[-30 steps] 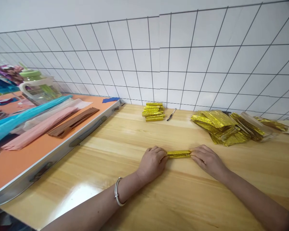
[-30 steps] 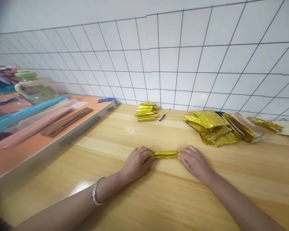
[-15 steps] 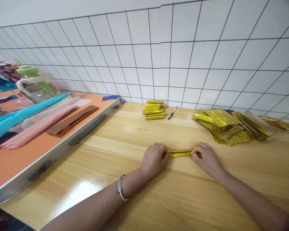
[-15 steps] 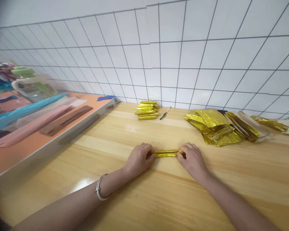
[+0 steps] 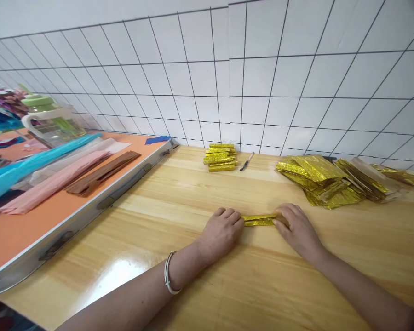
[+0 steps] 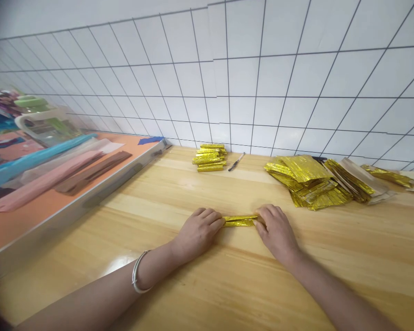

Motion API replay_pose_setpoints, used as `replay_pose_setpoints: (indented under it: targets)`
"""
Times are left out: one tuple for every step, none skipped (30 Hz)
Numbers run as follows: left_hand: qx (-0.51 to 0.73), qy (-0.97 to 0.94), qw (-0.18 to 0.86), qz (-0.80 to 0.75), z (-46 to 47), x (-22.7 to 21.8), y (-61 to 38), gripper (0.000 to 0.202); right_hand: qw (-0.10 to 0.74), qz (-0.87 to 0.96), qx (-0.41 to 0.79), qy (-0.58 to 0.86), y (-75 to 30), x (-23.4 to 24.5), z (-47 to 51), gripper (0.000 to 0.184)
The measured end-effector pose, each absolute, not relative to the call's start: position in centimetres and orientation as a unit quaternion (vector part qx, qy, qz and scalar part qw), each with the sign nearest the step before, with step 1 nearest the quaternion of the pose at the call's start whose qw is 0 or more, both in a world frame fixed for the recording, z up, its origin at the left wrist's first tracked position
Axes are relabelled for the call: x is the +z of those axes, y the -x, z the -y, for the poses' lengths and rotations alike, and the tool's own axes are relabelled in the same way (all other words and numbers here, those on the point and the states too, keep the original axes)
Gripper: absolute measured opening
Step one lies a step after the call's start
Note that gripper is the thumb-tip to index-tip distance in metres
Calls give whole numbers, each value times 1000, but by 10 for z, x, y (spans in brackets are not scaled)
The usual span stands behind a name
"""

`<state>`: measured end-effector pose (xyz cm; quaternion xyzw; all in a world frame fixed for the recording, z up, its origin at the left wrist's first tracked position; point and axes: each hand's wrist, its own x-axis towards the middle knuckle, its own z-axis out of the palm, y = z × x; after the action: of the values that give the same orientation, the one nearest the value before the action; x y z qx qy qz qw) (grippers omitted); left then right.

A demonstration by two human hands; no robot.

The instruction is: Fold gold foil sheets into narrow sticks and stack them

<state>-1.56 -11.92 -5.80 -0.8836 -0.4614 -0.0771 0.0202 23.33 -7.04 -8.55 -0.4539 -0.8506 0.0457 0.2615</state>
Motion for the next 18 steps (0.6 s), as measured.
replay_pose_setpoints:
  targets:
    - [-73,888,23,454,119,-57,16,20,260,865,41,428,-233,-85,71,19]
    - [-72,891,25,448,119,-57,17,21,256,877,34,404,-233,-84,72,22]
    - [-71,893,26,444,118,-56,18,21,251,887,27,386,-233,-84,72,24]
    - [-71,894,26,441,117,-57,18,21,244,895,20,372,-233,-84,72,24]
    - [-72,895,27,440,117,-57,19,21,237,902,14,362,-233,-83,72,24]
    - [-72,896,28,438,117,-57,20,22,229,907,9,353,-234,-83,71,24]
    - [-71,897,30,435,117,-58,21,22,219,913,4,344,-236,-83,70,25]
    - [-69,899,34,431,118,-59,22,24,207,920,1,334,-237,-83,69,26]
    - [-67,901,39,426,120,-59,23,25,196,926,0,324,-239,-83,67,28]
    - [-65,903,45,422,121,-60,24,28,185,931,2,314,-241,-83,66,30]
    - [-64,905,49,418,123,-61,25,30,177,936,6,305,-242,-82,64,31]
    - [-65,905,52,417,125,-62,27,32,171,939,11,299,-244,-81,63,32]
    - [-66,904,51,418,126,-63,28,34,167,941,16,295,-245,-81,61,33]
    - [-68,903,46,421,127,-64,30,34,165,942,19,293,-245,-79,60,33]
    - [-69,901,39,426,127,-64,31,35,164,942,22,291,-246,-78,60,34]
    - [-69,899,31,431,126,-63,32,34,161,943,23,289,-246,-76,60,34]
    - [-68,898,23,434,124,-62,32,33,155,945,23,287,-246,-73,60,34]
    - [-65,898,17,435,122,-60,32,30,148,947,22,283,-246,-71,60,33]
